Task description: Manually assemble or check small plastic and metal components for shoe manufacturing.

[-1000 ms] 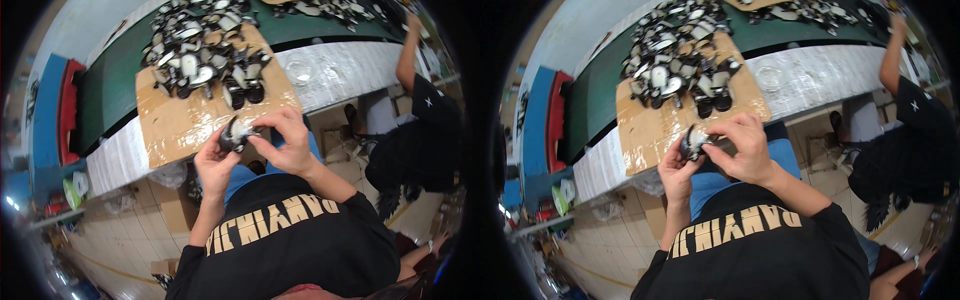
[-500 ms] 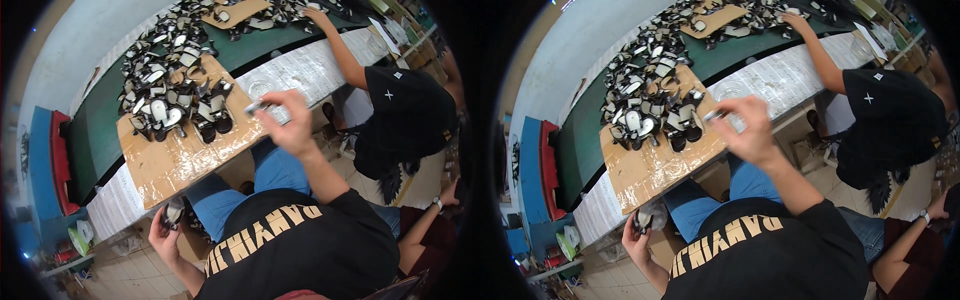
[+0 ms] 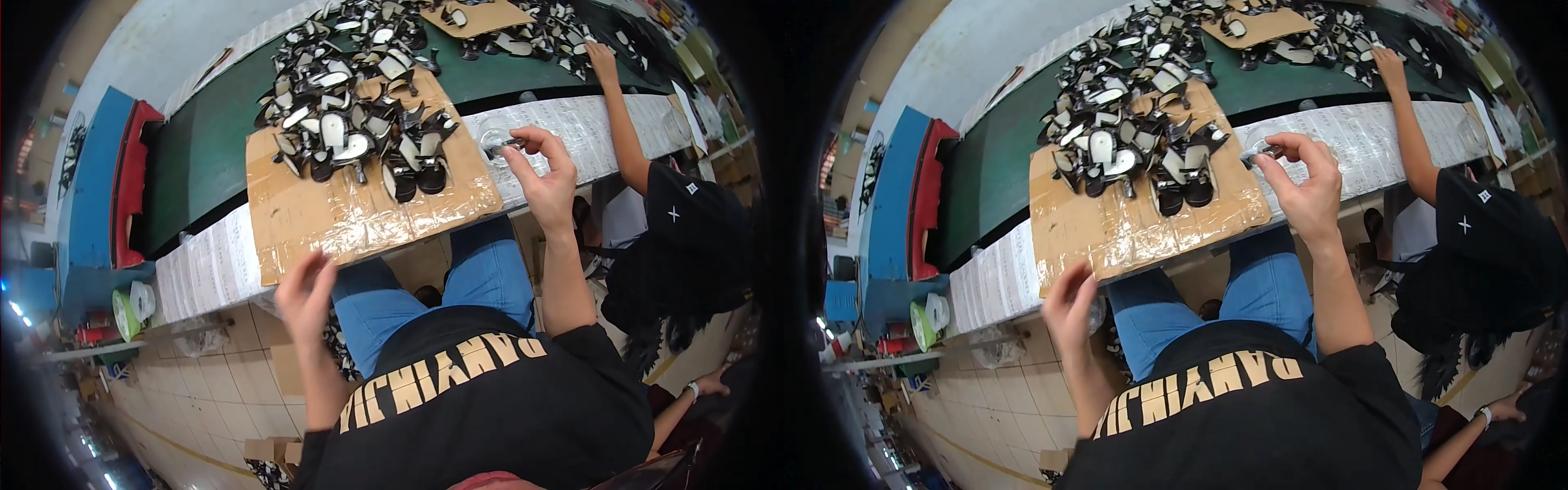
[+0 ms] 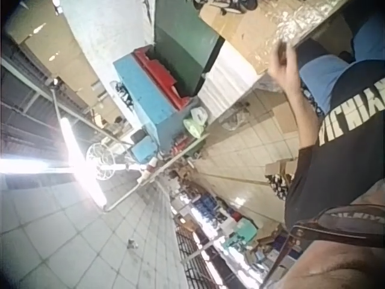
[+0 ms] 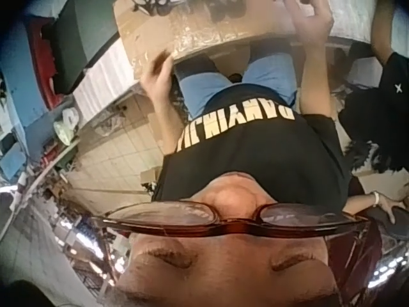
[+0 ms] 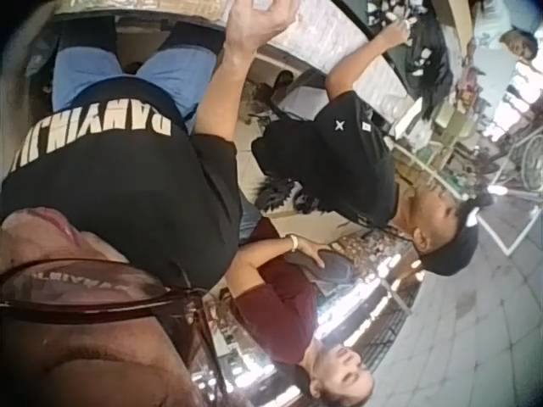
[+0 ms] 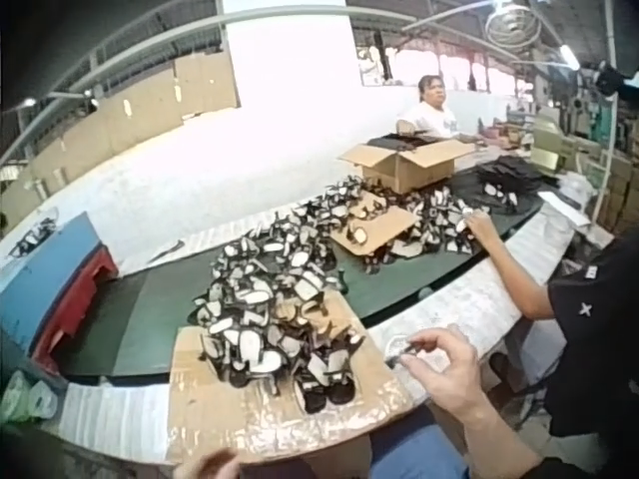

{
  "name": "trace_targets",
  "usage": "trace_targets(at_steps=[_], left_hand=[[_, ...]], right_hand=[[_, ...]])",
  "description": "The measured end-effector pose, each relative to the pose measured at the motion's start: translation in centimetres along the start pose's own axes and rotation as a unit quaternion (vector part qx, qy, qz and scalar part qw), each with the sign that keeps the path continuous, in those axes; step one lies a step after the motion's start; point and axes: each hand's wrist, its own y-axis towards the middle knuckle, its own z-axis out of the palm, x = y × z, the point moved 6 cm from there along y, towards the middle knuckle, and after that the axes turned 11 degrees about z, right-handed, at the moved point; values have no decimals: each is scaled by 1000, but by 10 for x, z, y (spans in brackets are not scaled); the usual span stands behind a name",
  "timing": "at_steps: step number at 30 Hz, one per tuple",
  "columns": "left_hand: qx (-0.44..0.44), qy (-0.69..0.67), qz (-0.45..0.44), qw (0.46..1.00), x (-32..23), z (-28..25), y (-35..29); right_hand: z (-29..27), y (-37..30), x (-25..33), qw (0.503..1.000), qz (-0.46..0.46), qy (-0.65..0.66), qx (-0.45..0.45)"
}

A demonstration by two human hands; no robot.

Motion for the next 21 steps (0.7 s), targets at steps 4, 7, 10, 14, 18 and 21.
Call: trace_targets(at_steps=[4,7,10,14,18,21], left_hand=[[71,-55,75,993,15,97,73],[115,-17,-50,992,30,127,101],[180,-24,-109,977,48,142,100],[165,-84,-138,973,56,127,89],[138,-179,-199,953,70,111,74],[56,-266,-205,940,69,95,59]], right_hand=[[-2,-15,6,998,26,50,16],[-10,-27,9,997,32,57,29],[-16,-36,2,998,32,29,40],[-11,-45,-11,994,68,52,63],[11,-50,-3,991,59,90,83],[30,-56,2,983,72,128,106]])
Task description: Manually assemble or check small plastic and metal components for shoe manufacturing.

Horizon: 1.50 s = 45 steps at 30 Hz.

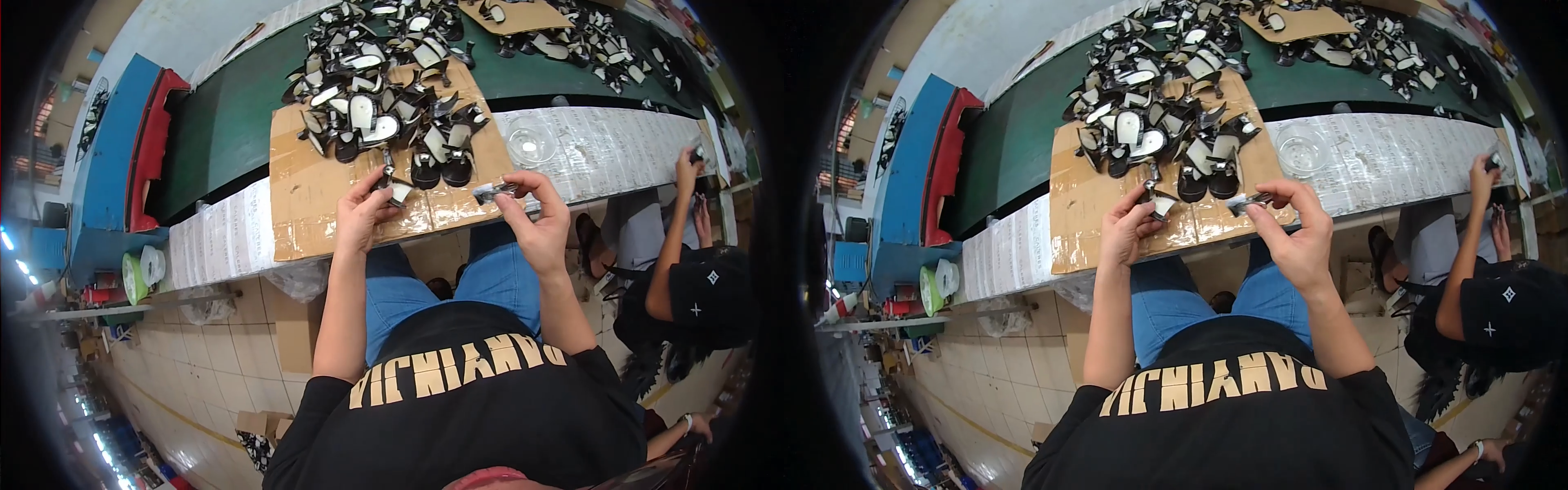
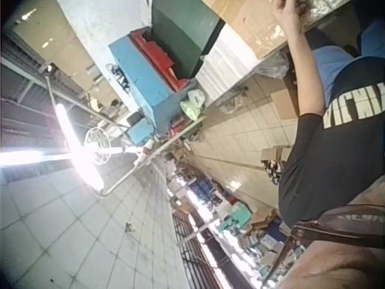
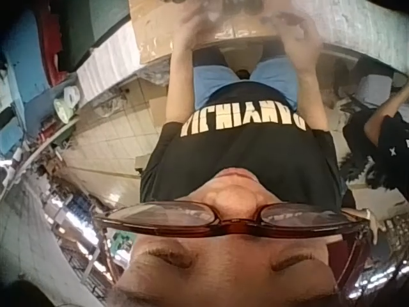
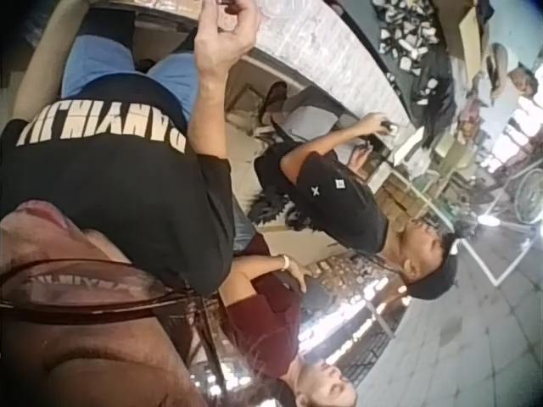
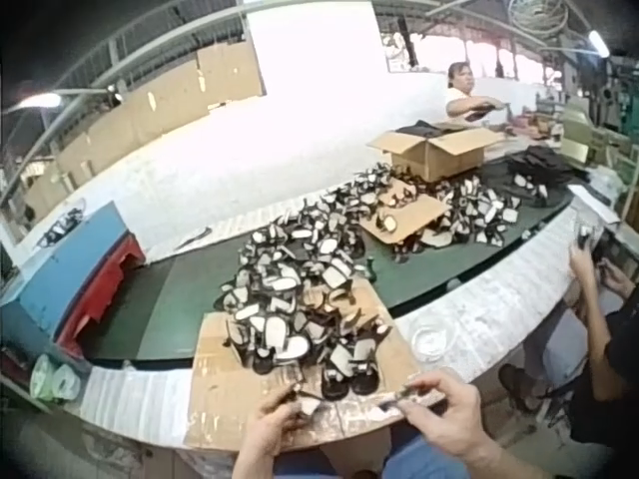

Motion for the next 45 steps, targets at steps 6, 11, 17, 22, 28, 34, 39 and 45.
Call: trace_targets(at_steps=[6,11,17,22,28,34,39,45], left_hand=[[5,-121,59,991,-7,8,-47],[-44,-79,71,993,-11,13,-66],[21,-67,49,996,-20,14,-71],[27,-54,118,991,-24,23,-79],[37,-27,173,984,-33,32,-88],[40,5,184,982,-38,31,-93],[34,15,189,981,-39,29,-93],[22,12,189,982,-40,29,-94]], right_hand=[[49,-11,15,974,50,184,123],[67,-16,15,973,55,177,140],[61,-16,11,976,68,168,120],[57,-15,18,986,18,131,101],[57,-21,42,993,-85,26,75],[57,-30,50,991,-103,-24,78],[56,-36,45,992,-21,42,115],[40,-39,58,988,-14,96,122]])
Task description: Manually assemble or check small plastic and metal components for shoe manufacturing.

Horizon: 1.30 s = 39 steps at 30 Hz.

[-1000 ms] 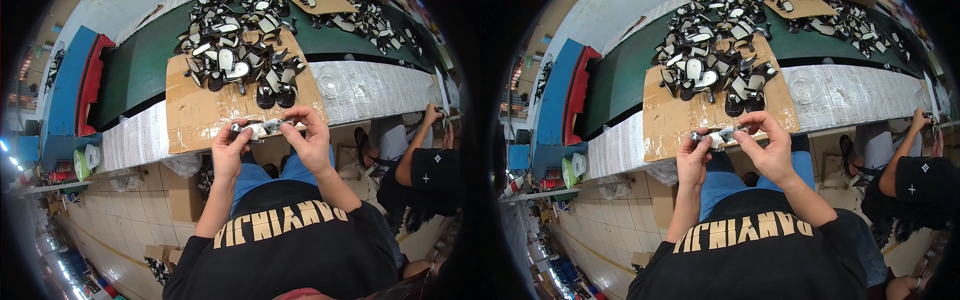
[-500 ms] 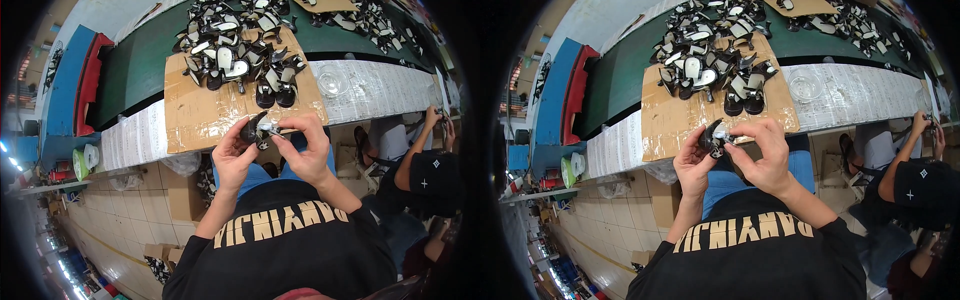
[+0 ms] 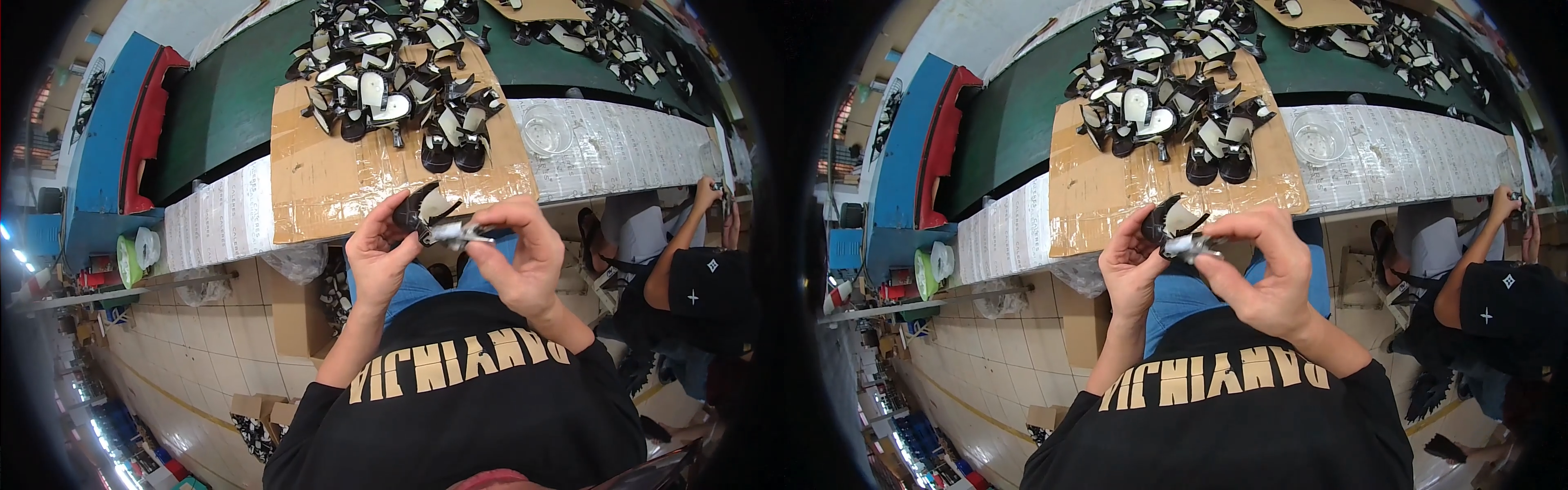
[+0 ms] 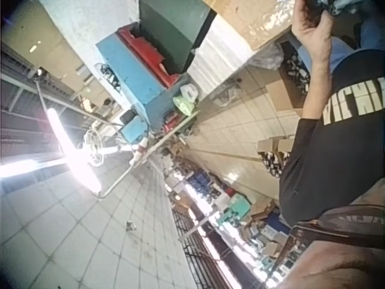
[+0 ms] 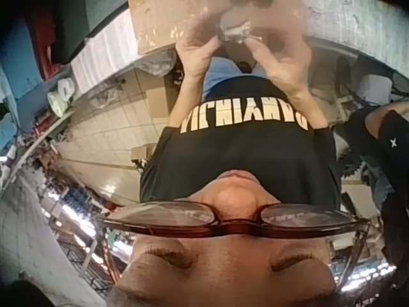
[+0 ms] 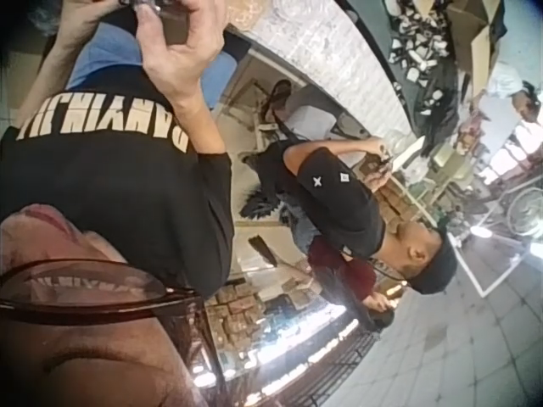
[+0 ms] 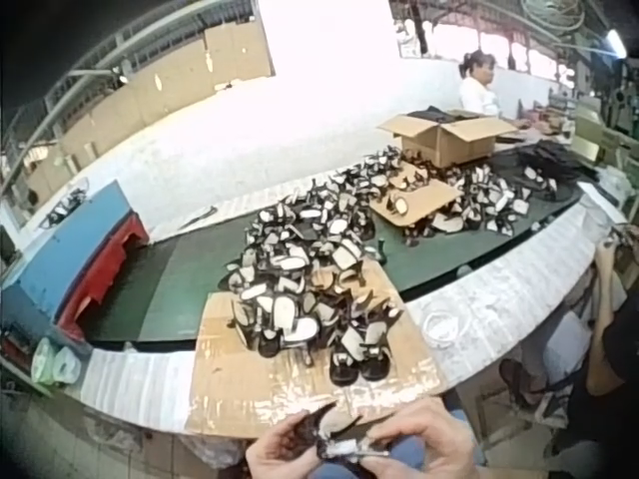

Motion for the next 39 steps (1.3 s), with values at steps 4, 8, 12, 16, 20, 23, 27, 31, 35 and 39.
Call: trace_targets(at_steps=[4,8,12,16,20,23,27,31,35,39], left_hand=[[14,30,0,999,-9,5,-4],[21,55,16,998,-12,8,-5],[29,96,37,994,-20,11,-4],[34,130,50,990,-23,9,-5],[43,169,80,981,-24,7,-6],[43,178,77,980,-23,2,-7],[34,113,38,992,-21,3,-7],[-4,-26,-68,997,-10,3,-6],[-12,-75,-93,993,-5,3,-7],[-9,-77,-87,993,-6,4,-8]], right_hand=[[-4,13,-10,998,-5,-36,-47],[4,15,-10,995,-28,-95,-9],[5,17,-6,986,-65,-150,-25],[1,19,-3,976,-106,-181,-60],[-2,21,-2,973,-108,-187,-78],[-1,26,-6,971,-108,-199,-77],[-14,26,-10,974,-71,-181,-113],[-11,22,-8,984,-62,-141,-89],[-1,17,-8,988,-68,-129,-59],[7,12,-10,986,-62,-150,-34]])
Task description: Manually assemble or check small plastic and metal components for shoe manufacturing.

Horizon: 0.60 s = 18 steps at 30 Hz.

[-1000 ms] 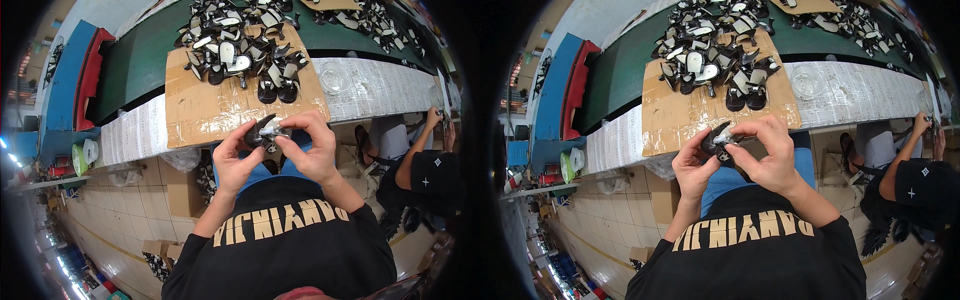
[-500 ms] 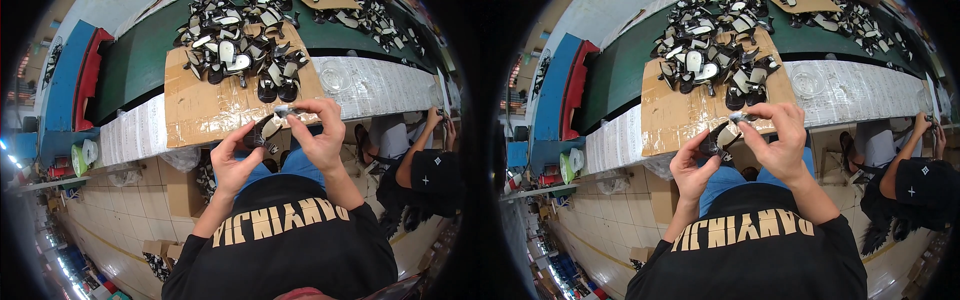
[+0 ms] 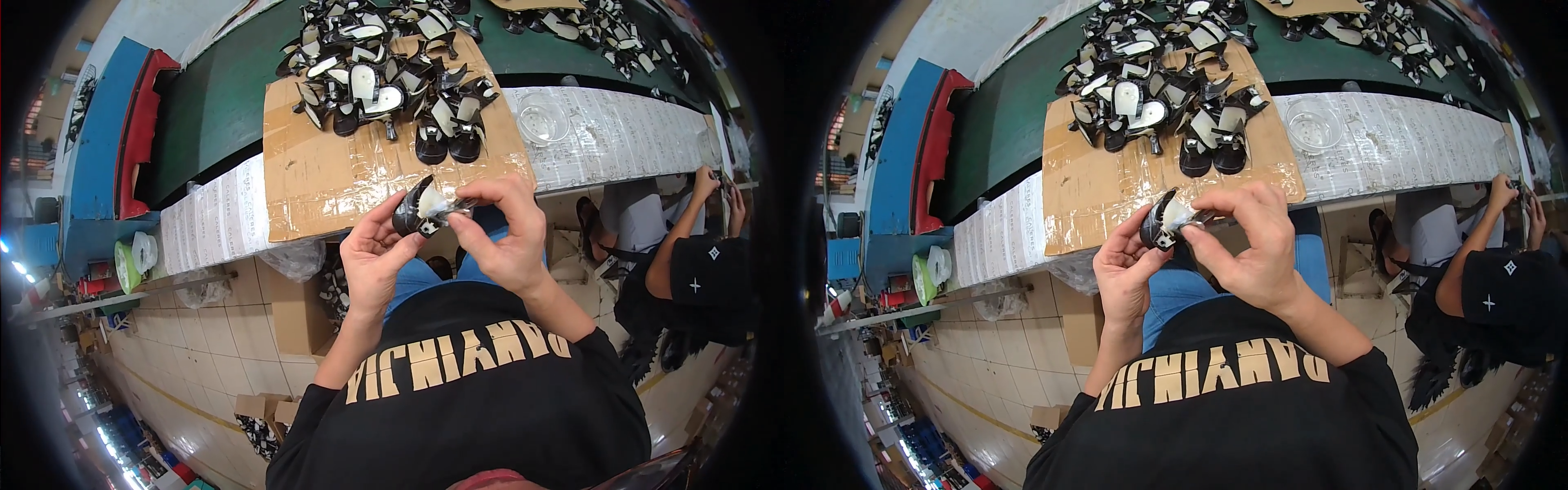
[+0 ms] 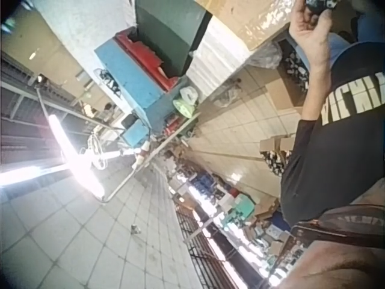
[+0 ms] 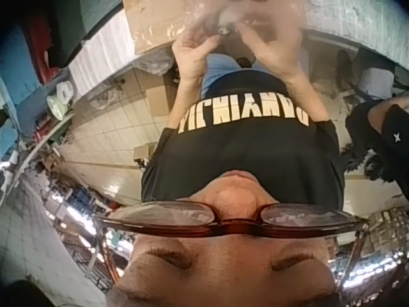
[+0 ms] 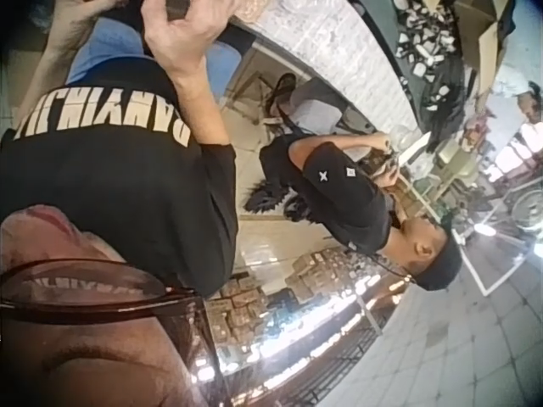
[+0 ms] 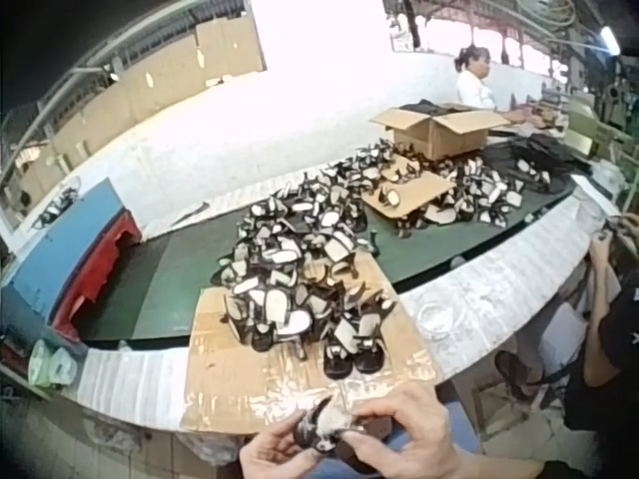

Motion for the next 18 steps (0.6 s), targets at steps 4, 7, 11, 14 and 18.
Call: trace_targets(at_steps=[4,7,11,14,18], left_hand=[[5,26,8,1000,-1,1,0],[0,32,6,999,-2,0,1],[-1,37,7,999,-3,-7,2],[-3,28,-4,1000,-3,-10,1],[-23,83,0,996,-22,-46,-7]], right_hand=[[2,0,5,998,-31,-50,8],[-1,2,0,998,-29,-51,-12],[-6,8,-4,997,-43,-64,-29],[-12,12,-11,994,-29,-89,-58],[-33,17,-23,991,6,-97,-92]])
